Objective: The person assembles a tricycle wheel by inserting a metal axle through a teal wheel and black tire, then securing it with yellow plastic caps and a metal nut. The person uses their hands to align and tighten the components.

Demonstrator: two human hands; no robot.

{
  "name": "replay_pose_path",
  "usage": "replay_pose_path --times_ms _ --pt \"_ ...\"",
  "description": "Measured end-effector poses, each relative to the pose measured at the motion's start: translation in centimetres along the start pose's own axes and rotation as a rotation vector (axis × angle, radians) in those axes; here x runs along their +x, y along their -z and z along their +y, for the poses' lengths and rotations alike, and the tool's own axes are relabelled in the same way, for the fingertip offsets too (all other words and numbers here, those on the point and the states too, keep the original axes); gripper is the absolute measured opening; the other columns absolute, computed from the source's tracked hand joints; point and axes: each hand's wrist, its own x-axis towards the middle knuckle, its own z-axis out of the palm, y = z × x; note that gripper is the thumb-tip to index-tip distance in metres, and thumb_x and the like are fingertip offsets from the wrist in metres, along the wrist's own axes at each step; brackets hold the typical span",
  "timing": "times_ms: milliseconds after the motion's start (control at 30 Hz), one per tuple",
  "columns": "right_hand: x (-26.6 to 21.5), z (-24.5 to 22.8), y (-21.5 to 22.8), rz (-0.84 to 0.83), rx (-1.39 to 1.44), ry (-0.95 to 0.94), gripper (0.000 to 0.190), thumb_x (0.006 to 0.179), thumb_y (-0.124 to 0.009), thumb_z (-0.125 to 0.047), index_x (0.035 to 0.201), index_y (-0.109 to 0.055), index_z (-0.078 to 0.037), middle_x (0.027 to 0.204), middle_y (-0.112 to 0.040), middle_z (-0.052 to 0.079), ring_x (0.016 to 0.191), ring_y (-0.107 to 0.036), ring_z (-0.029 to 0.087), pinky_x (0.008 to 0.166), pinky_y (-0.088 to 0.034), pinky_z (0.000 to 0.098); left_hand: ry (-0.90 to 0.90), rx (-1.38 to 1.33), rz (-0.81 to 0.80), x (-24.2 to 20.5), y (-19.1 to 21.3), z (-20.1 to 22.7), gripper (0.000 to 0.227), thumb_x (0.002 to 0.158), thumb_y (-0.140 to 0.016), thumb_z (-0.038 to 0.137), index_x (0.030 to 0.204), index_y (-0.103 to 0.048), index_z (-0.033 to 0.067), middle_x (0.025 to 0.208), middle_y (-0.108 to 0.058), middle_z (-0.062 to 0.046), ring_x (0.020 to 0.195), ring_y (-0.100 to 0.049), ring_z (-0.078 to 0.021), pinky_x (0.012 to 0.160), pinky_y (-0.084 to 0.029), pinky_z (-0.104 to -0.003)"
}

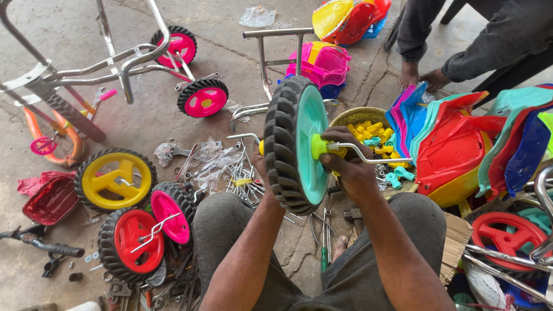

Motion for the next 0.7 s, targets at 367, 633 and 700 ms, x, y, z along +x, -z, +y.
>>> replay_pose_path --times_ms 367,633,700 --pt "-0.4 0.1 -0.4 0.125 -0.037 -0.088 0.050 0.082 -0.084 -0.003 0.129 -0.068 -0.003 0.119 -0.065 0.008 0.099 -0.063 0.011 0.083 -0.054 0.0228 0.424 -0.062 -0.165 -0.1 0.8 -1.1 0.032 0.112 -0.043 0.035 0.122 -0.059 0.0099 0.103 -0.065 -0.001 0.078 -0.065 -0.0106 0.065 -0.057 -0.028" --pt "-0.3 -1.8 0.9 0.077 -0.215 0.067 0.041 0.085 -0.081 -0.003 0.124 -0.067 -0.001 0.126 -0.064 0.008 0.115 -0.062 0.015 0.102 -0.051 0.0285 0.386 -0.543 -0.340 0.5 1.5 -1.6 0.034 0.114 -0.043 0.035 0.127 -0.059 0.0085 0.109 -0.066 -0.003 0.084 -0.066 -0.0131 0.070 -0.058 -0.030" --pt "-0.2 -1.9 1.2 0.068 -0.233 0.048 0.036 0.088 -0.079 -0.002 0.123 -0.069 0.000 0.124 -0.065 0.009 0.113 -0.063 0.016 0.100 -0.051 0.0279 0.404 -0.739 -0.444 0.9 1.7 -1.7 0.034 0.114 -0.043 0.035 0.128 -0.059 0.0081 0.110 -0.066 -0.004 0.086 -0.066 -0.0138 0.071 -0.058 -0.031"
